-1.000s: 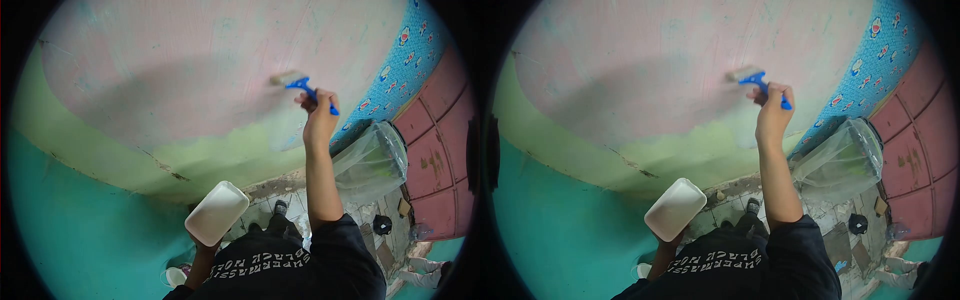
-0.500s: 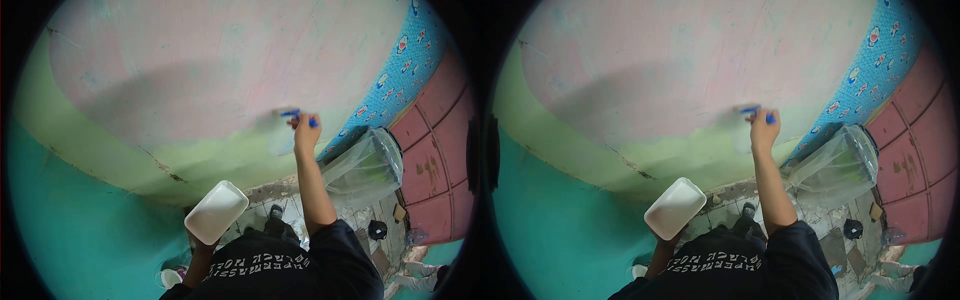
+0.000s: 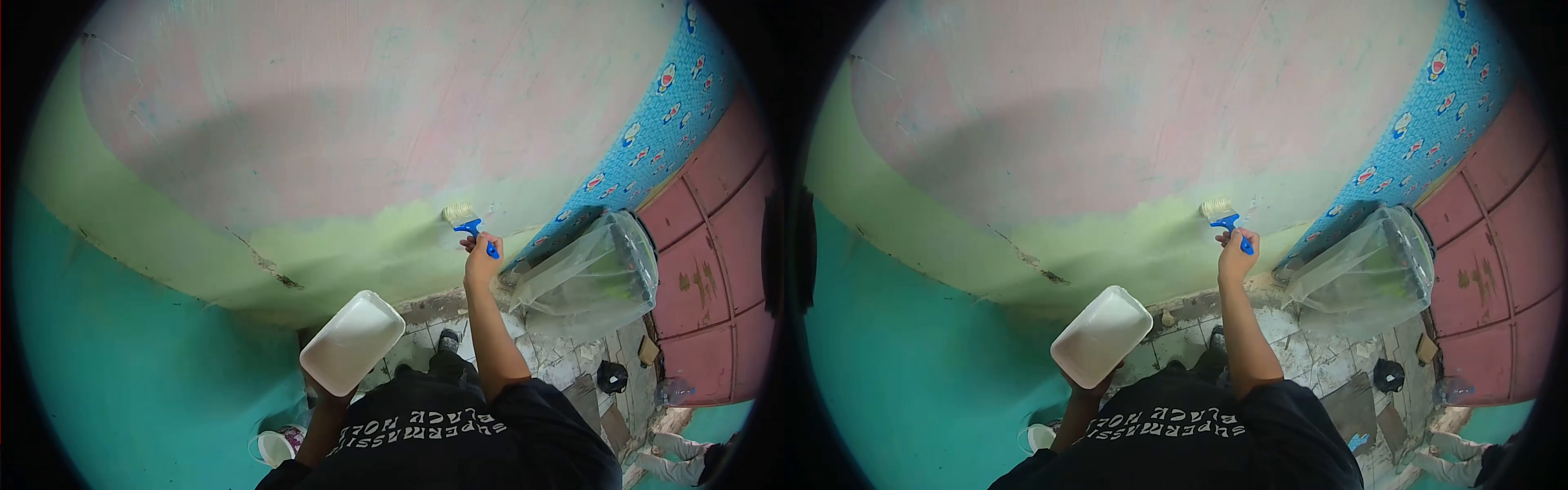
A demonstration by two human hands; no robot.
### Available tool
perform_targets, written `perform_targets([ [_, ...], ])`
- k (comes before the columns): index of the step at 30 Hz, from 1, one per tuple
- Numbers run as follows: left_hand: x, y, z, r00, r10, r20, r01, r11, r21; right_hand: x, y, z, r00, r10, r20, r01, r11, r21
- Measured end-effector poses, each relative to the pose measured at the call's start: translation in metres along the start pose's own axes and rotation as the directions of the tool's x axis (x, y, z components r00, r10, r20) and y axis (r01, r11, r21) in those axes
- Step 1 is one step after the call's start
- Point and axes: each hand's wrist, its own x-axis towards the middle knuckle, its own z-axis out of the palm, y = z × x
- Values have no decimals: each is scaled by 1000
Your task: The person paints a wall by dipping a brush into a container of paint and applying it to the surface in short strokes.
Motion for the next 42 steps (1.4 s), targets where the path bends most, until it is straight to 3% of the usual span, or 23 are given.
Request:
perform_targets([
  [3,5,16,1,1000,7,22,-7,1000,-20,6,-39,22,997,-70,36,69,998,11],
  [4,8,17,5,996,-92,6,90,959,-270,7,-70,38,986,-144,87,140,989,47],
  [6,8,19,10,955,-294,50,244,674,-697,-1,-146,70,965,-211,154,199,976,90],
  [8,6,9,5,995,-84,48,95,937,-335,-3,-190,90,926,-319,202,252,921,298],
  [9,6,6,3,996,23,81,-12,992,-129,-6,-205,96,916,-346,202,263,900,349],
  [12,9,34,4,986,115,118,-153,903,401,1,-174,84,920,-346,184,280,909,309],
  [15,7,7,-5,973,143,183,-202,908,366,-4,-61,39,963,-251,99,236,961,142],
  [16,3,-3,-4,994,-44,100,53,994,-92,-12,-26,22,986,-152,61,145,984,103],
  [17,-2,-12,-4,963,-247,112,268,800,-537,-17,13,1,999,-44,32,43,999,32],
  [18,-4,-17,-6,889,-404,214,376,382,-844,-20,36,-10,998,61,-4,-62,998,-34],
  [19,-2,-13,-8,957,-280,77,272,773,-573,-21,34,-7,996,92,4,-92,995,-45],
  [20,0,-9,-11,995,-99,14,100,981,-166,-23,32,-6,992,122,9,-122,991,-57],
  [21,4,-5,-12,995,98,36,-104,955,276,-21,29,-2,989,149,17,-148,987,-66],
  [26,16,20,-7,972,234,-14,-213,907,363,-5,-159,89,959,-231,165,201,963,182],
  [29,18,28,-3,970,243,-29,-222,923,314,-6,-228,107,924,-308,227,192,887,420],
  [31,19,27,-3,975,220,-20,-207,942,266,-1,-224,102,923,-324,207,227,894,388],
  [33,16,17,-6,980,199,7,-194,951,242,6,-170,82,933,-311,182,222,893,391],
  [34,14,11,-5,997,79,-14,-79,997,8,2,-134,68,952,-270,141,225,935,273],
  [36,9,-2,-4,987,-160,33,158,881,-446,-15,-63,36,993,-106,54,99,989,112],
  [38,9,-20,-13,998,23,57,-27,997,73,-22,-15,17,996,85,-12,-85,996,38],
  [39,9,-24,-17,989,101,106,-131,934,332,-20,2,9,989,145,-37,-145,989,1],
  [40,9,-18,-16,991,85,99,-106,969,224,-18,9,6,977,202,-65,-205,978,-31],
  [42,18,2,-10,994,65,87,-65,998,0,-2,-25,30,997,71,9,-71,995,65],
])
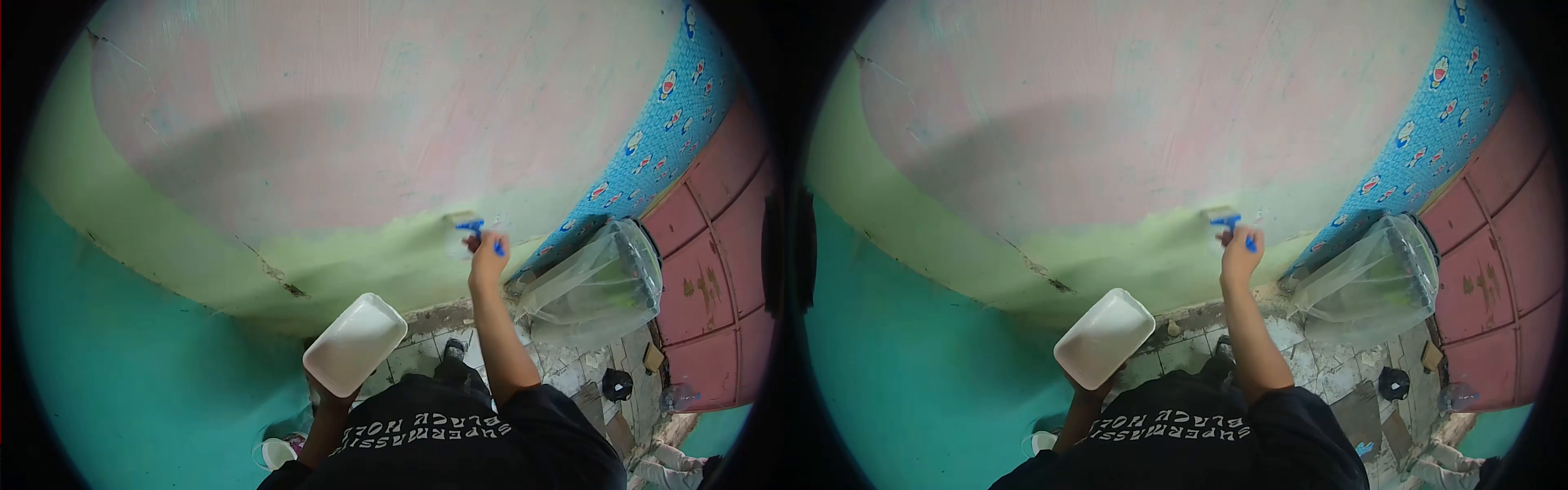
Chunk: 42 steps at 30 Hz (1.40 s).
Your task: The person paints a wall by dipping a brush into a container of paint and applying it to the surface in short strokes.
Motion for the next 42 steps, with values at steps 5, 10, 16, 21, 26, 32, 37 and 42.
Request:
perform_targets([
  [5,3,10,0,1000,19,1,-19,999,41,10,-184,84,925,-339,172,274,908,316],
  [10,8,16,0,993,119,27,-122,971,206,13,-197,84,893,-422,156,338,858,386],
  [16,0,-8,-1,989,-123,-81,93,950,-297,-8,-3,-8,989,-149,11,148,986,82],
  [21,6,-5,-3,997,31,-68,-31,1000,1,-3,8,-15,999,51,-10,-51,996,-79],
  [26,13,3,-2,992,124,-29,-113,963,243,25,-163,76,950,-284,131,263,952,154],
  [32,10,2,4,999,-19,-33,17,999,-41,18,-230,101,874,-464,145,382,840,385],
  [37,4,-5,-2,997,-77,-8,74,975,-210,7,-69,27,949,-305,75,290,943,163],
  [42,2,-10,-5,995,-99,3,95,947,-306,1,-21,-12,998,-60,-18,59,996,-65],
])
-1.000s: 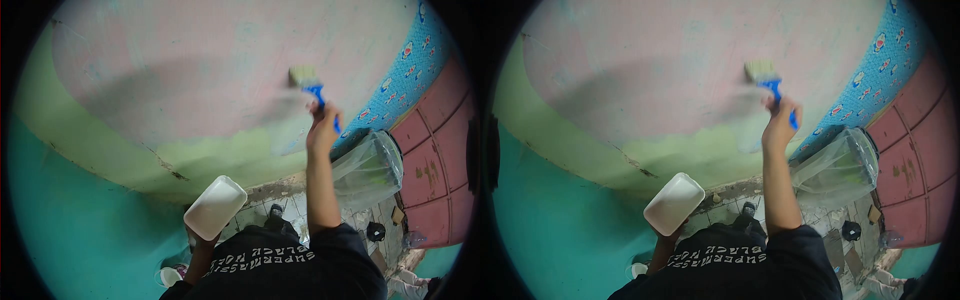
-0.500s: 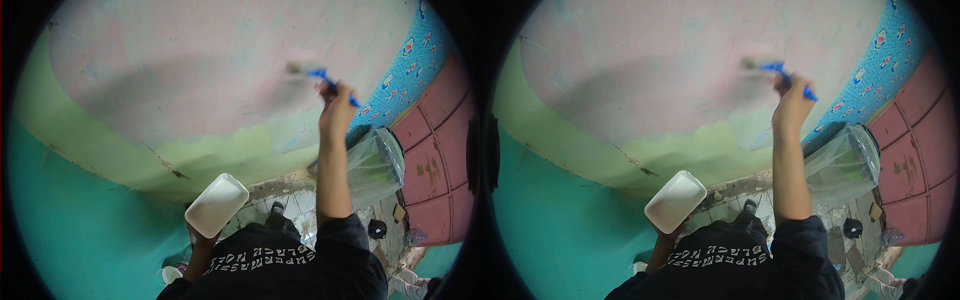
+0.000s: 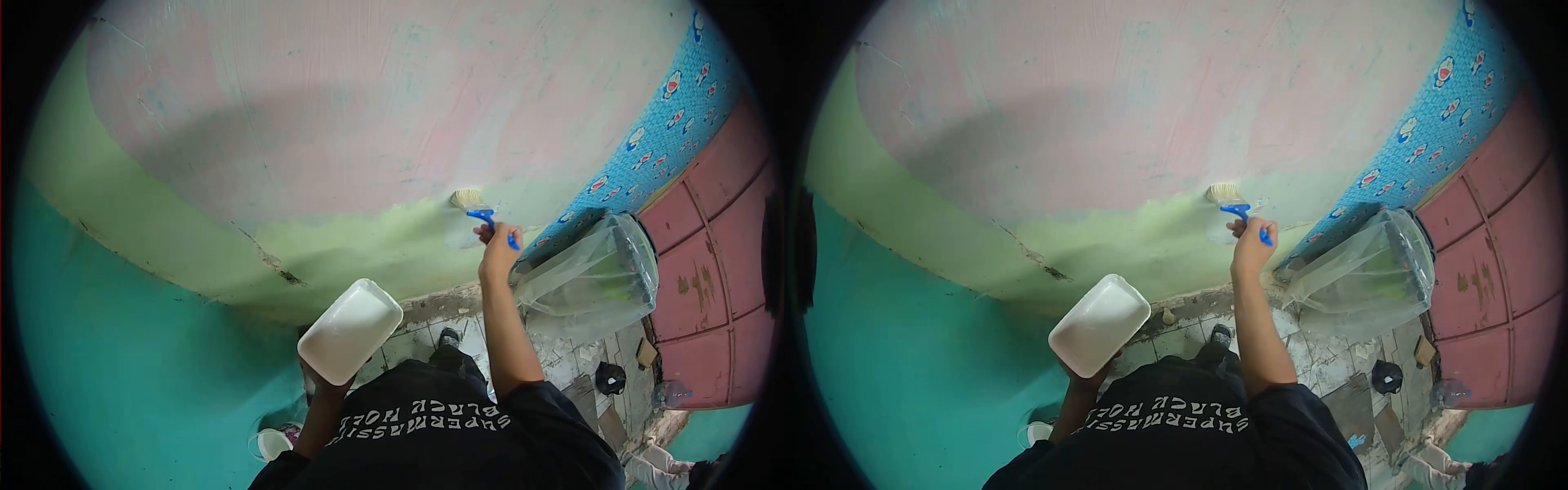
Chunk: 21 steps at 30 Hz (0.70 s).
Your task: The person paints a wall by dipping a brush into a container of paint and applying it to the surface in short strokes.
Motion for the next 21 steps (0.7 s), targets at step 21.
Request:
perform_targets([
  [21,-18,-2,-4,996,-73,-54,72,997,-19,-35,30,1,992,15,123,-8,998,-57],
])
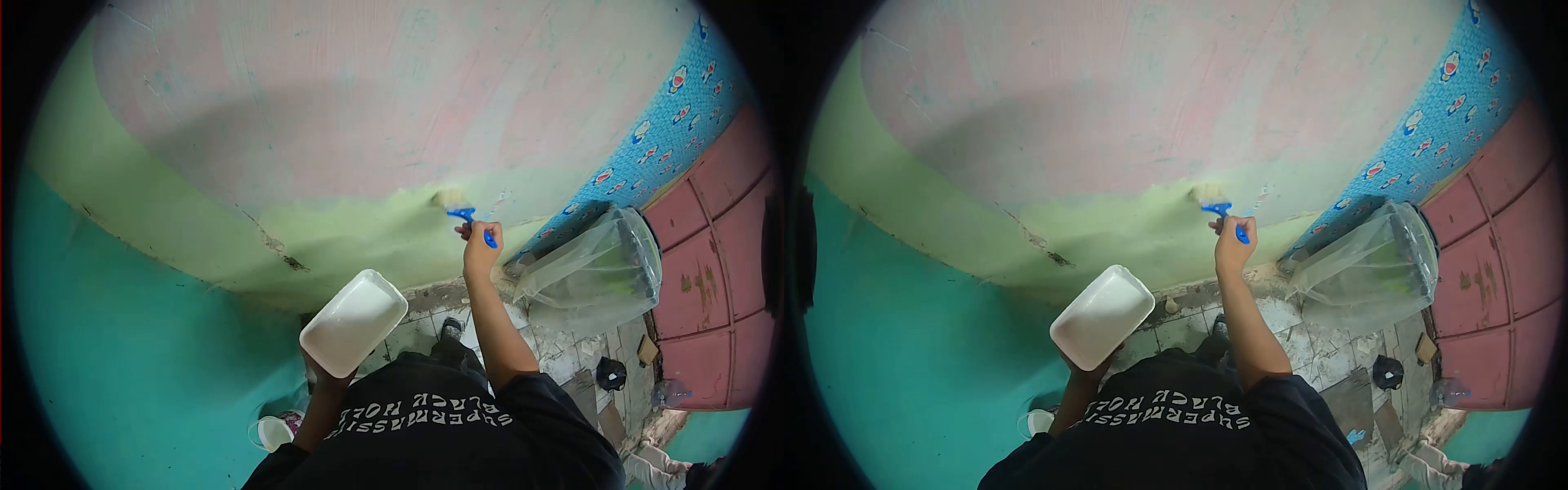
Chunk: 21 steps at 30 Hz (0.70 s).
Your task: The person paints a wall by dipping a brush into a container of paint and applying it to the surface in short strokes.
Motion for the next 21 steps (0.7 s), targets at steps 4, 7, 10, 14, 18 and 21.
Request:
perform_targets([
  [4,2,-7,-3,997,78,-3,-77,991,111,29,-41,17,999,-32,37,31,999,25],
  [7,-4,0,0,994,111,-19,-107,980,169,47,-146,48,975,-216,57,200,958,205],
  [10,-5,24,12,994,81,-77,-73,991,110,40,-213,62,897,-434,82,372,842,391],
  [14,-5,23,10,990,-129,-52,83,848,-523,33,-177,54,866,-484,125,424,844,329],
  [18,-5,10,14,991,-119,-60,103,971,-215,28,-41,16,936,-339,92,333,940,80],
  [21,-2,2,18,1000,1,2,-1,978,-208,19,21,-20,995,-84,50,84,996,-4],
])
